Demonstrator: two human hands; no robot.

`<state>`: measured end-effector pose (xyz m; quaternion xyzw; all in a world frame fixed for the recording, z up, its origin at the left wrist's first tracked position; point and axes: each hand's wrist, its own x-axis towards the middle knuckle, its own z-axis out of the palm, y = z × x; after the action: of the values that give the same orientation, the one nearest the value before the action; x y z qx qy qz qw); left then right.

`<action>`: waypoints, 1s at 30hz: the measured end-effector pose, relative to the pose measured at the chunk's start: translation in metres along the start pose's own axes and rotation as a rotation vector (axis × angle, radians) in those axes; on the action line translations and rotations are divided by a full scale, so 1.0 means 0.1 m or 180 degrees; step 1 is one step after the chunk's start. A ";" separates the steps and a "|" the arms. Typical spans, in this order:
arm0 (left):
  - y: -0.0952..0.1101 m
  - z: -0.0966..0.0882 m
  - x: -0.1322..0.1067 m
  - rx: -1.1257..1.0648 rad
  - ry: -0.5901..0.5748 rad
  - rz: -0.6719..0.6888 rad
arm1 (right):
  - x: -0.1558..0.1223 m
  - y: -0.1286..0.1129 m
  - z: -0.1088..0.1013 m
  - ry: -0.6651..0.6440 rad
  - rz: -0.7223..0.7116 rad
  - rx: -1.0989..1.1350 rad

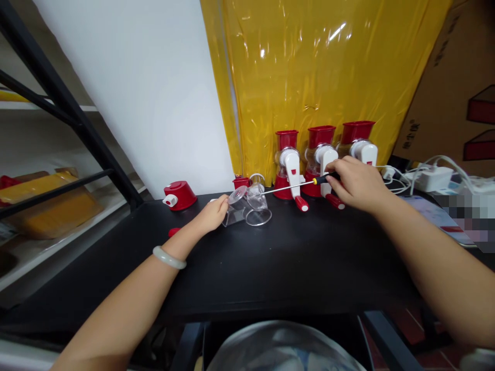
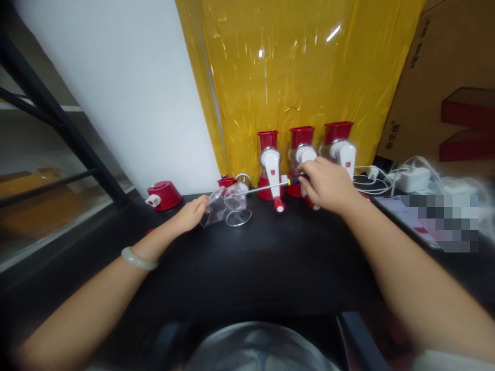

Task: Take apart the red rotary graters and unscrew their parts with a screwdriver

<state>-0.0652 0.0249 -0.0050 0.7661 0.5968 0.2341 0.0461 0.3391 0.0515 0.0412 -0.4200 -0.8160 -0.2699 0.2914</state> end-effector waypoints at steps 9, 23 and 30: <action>-0.06 -0.04 0.02 -0.0002 -0.0016 -0.0111 | 0.03 0.04 0.07 -0.0078 -0.0498 0.0160; -0.07 -0.07 0.03 -0.0024 0.0047 -0.0201 | 0.02 0.00 0.21 0.0109 -0.0588 0.0115; -0.09 -0.06 0.03 -0.0074 0.0074 -0.0149 | 0.01 -0.01 0.25 0.0042 -0.0604 -0.0183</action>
<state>-0.0750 0.0290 -0.0019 0.7486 0.6123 0.2487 0.0534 0.3316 0.0680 0.0244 -0.3472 -0.8421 -0.3223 0.2577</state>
